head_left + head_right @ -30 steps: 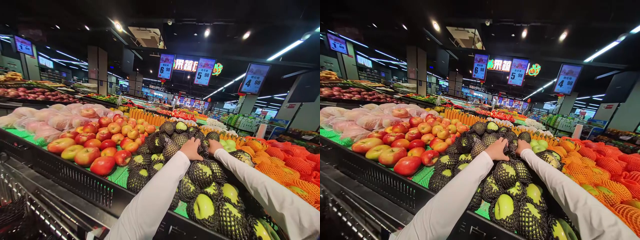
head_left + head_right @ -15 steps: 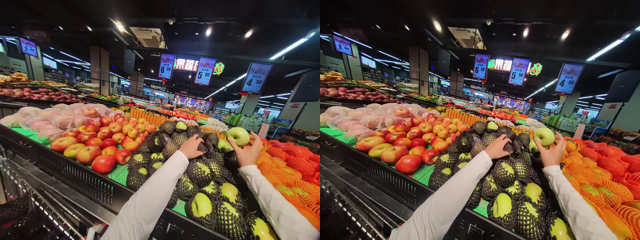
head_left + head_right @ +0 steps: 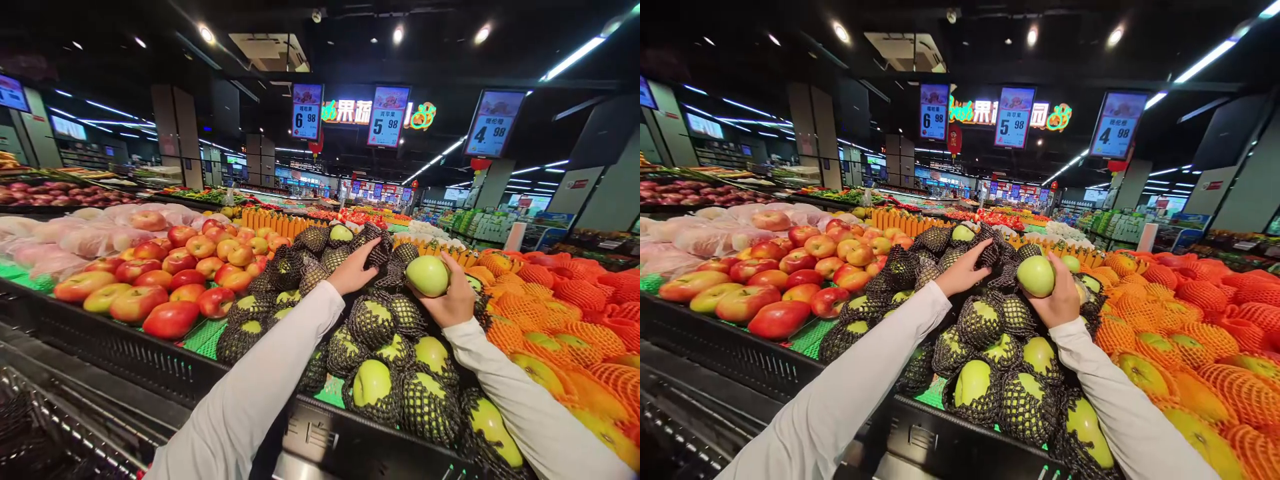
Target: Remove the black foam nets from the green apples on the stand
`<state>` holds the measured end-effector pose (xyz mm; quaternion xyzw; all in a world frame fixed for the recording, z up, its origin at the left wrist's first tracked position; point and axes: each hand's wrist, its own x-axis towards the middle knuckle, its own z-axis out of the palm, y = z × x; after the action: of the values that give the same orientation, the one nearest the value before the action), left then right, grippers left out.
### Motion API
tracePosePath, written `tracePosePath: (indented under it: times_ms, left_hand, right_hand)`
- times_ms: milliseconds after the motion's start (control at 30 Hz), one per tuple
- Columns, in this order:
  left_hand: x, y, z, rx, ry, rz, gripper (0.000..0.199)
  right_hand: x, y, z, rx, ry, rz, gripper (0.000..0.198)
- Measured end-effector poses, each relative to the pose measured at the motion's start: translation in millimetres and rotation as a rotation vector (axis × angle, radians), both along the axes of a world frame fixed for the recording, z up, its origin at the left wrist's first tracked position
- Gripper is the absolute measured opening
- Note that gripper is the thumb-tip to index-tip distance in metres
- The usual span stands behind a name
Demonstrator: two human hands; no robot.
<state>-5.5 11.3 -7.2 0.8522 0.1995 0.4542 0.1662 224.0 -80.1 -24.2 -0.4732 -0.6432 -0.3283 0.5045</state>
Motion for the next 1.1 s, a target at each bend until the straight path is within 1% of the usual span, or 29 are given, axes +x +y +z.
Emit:
tracePosePath:
  times_ms: [133, 233, 333, 400, 467, 533, 600, 667, 733, 800, 933, 967, 1000, 1100]
  left_hand:
    - [-2, -3, 3.3, 0.069, -0.039, 0.099, 0.067]
    - [-3, -5, 5.0, 0.043, -0.006, 0.236, 0.061]
    - [-3, -4, 5.0, 0.022, 0.036, 0.426, 0.052]
    - [-2, -3, 4.6, 0.037, 0.032, 0.489, 0.050]
    - [-1, -3, 4.5, 0.043, 0.010, 0.487, 0.050]
    - [-1, -4, 5.2, 0.042, -0.022, 0.460, 0.052]
    - [-1, -5, 6.7, 0.058, -0.073, 0.426, 0.054]
    - [-2, -8, 8.8, 0.089, -0.141, 0.389, 0.057]
    - [-3, -10, 10.9, 0.119, -0.209, 0.350, 0.061]
    - [-4, -11, 12.6, 0.138, -0.256, 0.313, 0.065]
    - [-5, -13, 13.9, 0.190, -0.285, 0.264, 0.069]
    - [-5, -13, 14.0, 0.212, -0.282, 0.260, 0.068]
    - [-5, -13, 14.0, 0.232, -0.279, 0.264, 0.067]
    - [-5, -14, 13.9, 0.259, -0.289, 0.313, 0.061]
  right_hand:
    - [-8, -3, 1, 0.014, 0.236, 0.036, 0.085]
    - [-8, -2, 2, -0.030, 0.404, 0.029, 0.074]
    - [-6, -2, 1, -0.096, 0.440, 0.048, 0.064]
    - [-7, -2, 0, -0.159, 0.403, 0.097, 0.059]
    - [-10, -3, -2, -0.215, 0.367, 0.161, 0.057]
    - [-12, -3, -2, -0.260, 0.374, 0.212, 0.059]
    - [-12, -2, -1, -0.306, 0.405, 0.196, 0.061]
    - [-10, -1, 0, -0.339, 0.398, 0.146, 0.057]
    - [-7, 2, 1, -0.335, 0.322, 0.130, 0.057]
    - [-6, 5, 0, -0.320, 0.243, 0.151, 0.063]
    - [-8, 8, -4, -0.332, 0.196, 0.136, 0.095]
    - [-9, 8, -6, -0.335, 0.206, 0.126, 0.099]
    - [-10, 8, -7, -0.332, 0.219, 0.114, 0.099]
    - [-11, 8, -9, -0.262, 0.239, 0.066, 0.085]
